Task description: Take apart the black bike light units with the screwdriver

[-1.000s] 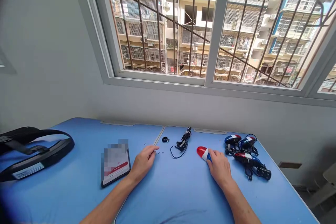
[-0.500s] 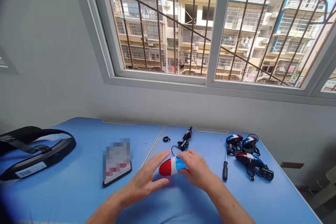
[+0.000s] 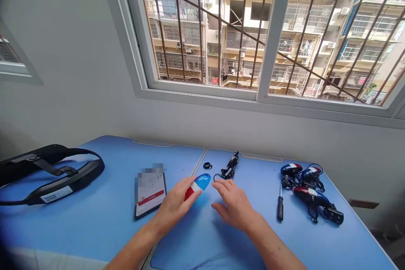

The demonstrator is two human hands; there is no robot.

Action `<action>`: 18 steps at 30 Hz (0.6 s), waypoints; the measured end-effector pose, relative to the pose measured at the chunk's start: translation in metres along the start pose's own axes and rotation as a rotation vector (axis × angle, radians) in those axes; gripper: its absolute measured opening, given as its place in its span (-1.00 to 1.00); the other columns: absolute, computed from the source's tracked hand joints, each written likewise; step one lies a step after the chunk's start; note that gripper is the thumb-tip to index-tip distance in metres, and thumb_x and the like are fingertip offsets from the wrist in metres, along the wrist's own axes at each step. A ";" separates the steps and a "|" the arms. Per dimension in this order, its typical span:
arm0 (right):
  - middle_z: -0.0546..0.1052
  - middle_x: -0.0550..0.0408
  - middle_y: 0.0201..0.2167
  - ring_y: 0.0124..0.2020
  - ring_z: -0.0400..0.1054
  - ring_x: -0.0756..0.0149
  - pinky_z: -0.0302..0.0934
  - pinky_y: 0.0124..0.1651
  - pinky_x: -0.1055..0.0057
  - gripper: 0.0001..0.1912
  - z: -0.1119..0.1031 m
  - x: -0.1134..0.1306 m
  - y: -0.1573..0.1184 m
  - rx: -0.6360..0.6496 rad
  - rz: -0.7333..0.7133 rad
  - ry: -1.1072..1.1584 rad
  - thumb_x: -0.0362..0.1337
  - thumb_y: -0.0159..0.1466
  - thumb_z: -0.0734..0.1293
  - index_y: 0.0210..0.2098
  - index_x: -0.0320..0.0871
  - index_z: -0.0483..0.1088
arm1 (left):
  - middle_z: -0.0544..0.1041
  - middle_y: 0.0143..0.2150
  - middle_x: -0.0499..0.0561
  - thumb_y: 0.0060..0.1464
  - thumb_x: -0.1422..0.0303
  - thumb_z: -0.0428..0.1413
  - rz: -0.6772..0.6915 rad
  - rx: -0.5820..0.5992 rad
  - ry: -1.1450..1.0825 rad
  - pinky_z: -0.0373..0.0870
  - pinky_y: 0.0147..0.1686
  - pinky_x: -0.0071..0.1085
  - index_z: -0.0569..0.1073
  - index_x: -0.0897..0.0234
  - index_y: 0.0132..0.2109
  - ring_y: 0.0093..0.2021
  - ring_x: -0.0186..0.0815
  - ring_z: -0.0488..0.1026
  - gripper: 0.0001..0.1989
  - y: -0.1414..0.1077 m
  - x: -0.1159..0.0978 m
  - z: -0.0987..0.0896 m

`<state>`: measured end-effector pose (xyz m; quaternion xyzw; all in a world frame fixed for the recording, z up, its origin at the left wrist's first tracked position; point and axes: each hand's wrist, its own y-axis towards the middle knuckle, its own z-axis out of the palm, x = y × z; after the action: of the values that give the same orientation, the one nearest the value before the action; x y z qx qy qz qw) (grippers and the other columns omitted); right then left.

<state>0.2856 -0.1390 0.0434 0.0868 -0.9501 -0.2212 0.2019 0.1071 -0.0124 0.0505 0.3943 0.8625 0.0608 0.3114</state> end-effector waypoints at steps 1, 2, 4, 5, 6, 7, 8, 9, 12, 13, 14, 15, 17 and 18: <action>0.44 -0.18 0.09 0.07 0.34 0.06 0.38 -0.02 0.14 -0.52 -0.001 -0.003 -0.004 -0.005 0.018 -0.017 -0.41 0.22 0.30 0.14 -0.18 0.26 | 0.52 0.03 0.11 0.24 0.32 -0.03 -0.104 -0.018 0.091 0.40 0.02 -0.30 0.40 0.24 0.06 0.06 -0.14 0.44 -0.71 0.009 0.000 -0.001; 0.45 -0.18 0.07 0.06 0.35 0.06 0.39 -0.03 0.14 -0.54 -0.002 -0.007 -0.007 -0.006 0.036 -0.031 -0.42 0.23 0.28 0.13 -0.19 0.26 | 0.52 0.00 0.15 0.25 0.31 -0.04 -0.151 -0.024 0.127 0.41 -0.03 -0.28 0.42 0.29 0.02 0.03 -0.10 0.45 -0.72 0.018 0.001 -0.001; 0.46 -0.18 0.06 0.04 0.37 0.07 0.39 -0.04 0.14 -0.59 0.000 -0.014 -0.015 -0.013 0.068 -0.050 -0.43 0.25 0.25 0.10 -0.18 0.29 | 0.54 -0.09 0.21 0.26 0.31 -0.06 -0.210 -0.029 0.171 0.42 -0.12 -0.24 0.44 0.34 -0.05 -0.02 -0.02 0.46 -0.74 0.039 0.004 0.001; 0.46 -0.17 0.06 0.03 0.37 0.07 0.39 -0.05 0.14 -0.61 0.002 -0.017 -0.019 -0.019 0.082 -0.053 -0.44 0.25 0.24 0.08 -0.17 0.30 | 0.54 -0.11 0.22 0.25 0.32 -0.05 -0.234 -0.029 0.191 0.42 -0.16 -0.23 0.45 0.34 -0.07 -0.03 0.00 0.46 -0.75 0.050 0.006 0.003; 0.46 -0.16 0.05 0.03 0.38 0.08 0.39 -0.05 0.14 -0.64 0.004 -0.019 -0.022 -0.025 0.095 -0.052 -0.44 0.26 0.24 0.05 -0.16 0.32 | 0.54 -0.12 0.21 0.25 0.33 -0.04 -0.253 -0.028 0.207 0.41 -0.18 -0.24 0.45 0.33 -0.07 -0.04 0.01 0.46 -0.76 0.061 0.008 0.005; 0.47 -0.15 0.05 0.02 0.38 0.08 0.39 -0.05 0.14 -0.67 0.006 -0.021 -0.025 -0.030 0.103 -0.049 -0.43 0.26 0.24 0.02 -0.16 0.34 | 0.54 -0.11 0.21 0.25 0.34 -0.02 -0.272 -0.024 0.221 0.40 -0.18 -0.25 0.45 0.32 -0.06 -0.04 0.00 0.46 -0.77 0.071 0.011 0.008; 0.47 -0.14 0.04 0.02 0.38 0.08 0.39 -0.05 0.15 -0.69 0.008 -0.023 -0.028 -0.033 0.110 -0.044 -0.43 0.26 0.24 -0.01 -0.15 0.35 | 0.54 -0.10 0.20 0.24 0.36 0.00 -0.284 -0.016 0.231 0.40 -0.17 -0.26 0.45 0.32 -0.05 -0.04 -0.02 0.45 -0.78 0.081 0.013 0.011; 0.48 -0.13 0.03 0.01 0.39 0.09 0.38 -0.05 0.15 -0.71 0.010 -0.024 -0.030 -0.035 0.115 -0.038 -0.43 0.26 0.25 -0.03 -0.15 0.37 | 0.54 -0.09 0.19 0.24 0.37 0.02 -0.296 -0.008 0.239 0.41 -0.16 -0.26 0.46 0.32 -0.04 -0.02 -0.03 0.45 -0.79 0.089 0.015 0.015; 0.50 -0.09 -0.01 -0.03 0.40 0.12 0.38 -0.07 0.18 -0.74 0.014 -0.024 -0.032 -0.046 0.127 -0.013 -0.43 0.25 0.25 -0.07 -0.13 0.38 | 0.50 -0.01 0.14 0.27 0.34 0.08 -0.343 0.018 0.259 0.44 -0.10 -0.21 0.44 0.29 0.02 -0.03 -0.13 0.46 -0.78 0.107 0.023 0.026; 0.51 -0.08 -0.03 -0.04 0.40 0.13 0.38 -0.07 0.20 -0.74 0.014 -0.024 -0.032 -0.051 0.133 -0.004 -0.43 0.25 0.25 -0.08 -0.12 0.39 | 0.47 0.03 0.11 0.27 0.31 0.10 -0.355 0.024 0.264 0.46 -0.09 -0.18 0.42 0.28 0.04 -0.05 -0.16 0.47 -0.76 0.110 0.026 0.029; 0.51 -0.07 -0.04 -0.06 0.41 0.15 0.38 -0.08 0.21 -0.74 0.014 -0.024 -0.032 -0.055 0.141 0.005 -0.43 0.25 0.25 -0.08 -0.12 0.39 | 0.46 0.05 0.10 0.28 0.29 0.10 -0.364 0.027 0.269 0.47 -0.08 -0.15 0.41 0.27 0.06 -0.05 -0.18 0.48 -0.74 0.111 0.028 0.032; 0.52 -0.06 -0.05 -0.07 0.41 0.16 0.37 -0.09 0.23 -0.75 0.014 -0.024 -0.032 -0.058 0.148 0.013 -0.43 0.25 0.25 -0.09 -0.11 0.40 | 0.45 0.06 0.09 0.28 0.28 0.10 -0.369 0.028 0.272 0.46 -0.07 -0.13 0.41 0.27 0.07 -0.05 -0.18 0.47 -0.73 0.112 0.029 0.033; 0.53 -0.06 -0.06 -0.08 0.42 0.16 0.37 -0.09 0.24 -0.75 0.014 -0.024 -0.032 -0.057 0.159 0.029 -0.43 0.25 0.25 -0.10 -0.11 0.40 | 0.48 0.02 0.11 0.27 0.31 0.10 -0.358 0.024 0.269 0.43 -0.05 -0.12 0.44 0.28 0.03 -0.02 -0.13 0.45 -0.77 0.110 0.030 0.035; 0.53 -0.05 -0.07 -0.08 0.42 0.16 0.37 -0.08 0.24 -0.75 0.014 -0.025 -0.031 -0.053 0.165 0.034 -0.43 0.24 0.26 -0.10 -0.12 0.41 | 0.51 -0.02 0.12 0.26 0.34 0.10 -0.345 0.020 0.263 0.41 -0.04 -0.12 0.46 0.27 0.00 0.00 -0.09 0.44 -0.80 0.109 0.030 0.035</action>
<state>0.3043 -0.1554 0.0093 0.0064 -0.9443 -0.2275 0.2377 0.1834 0.0784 0.0462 0.2324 0.9510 0.0487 0.1980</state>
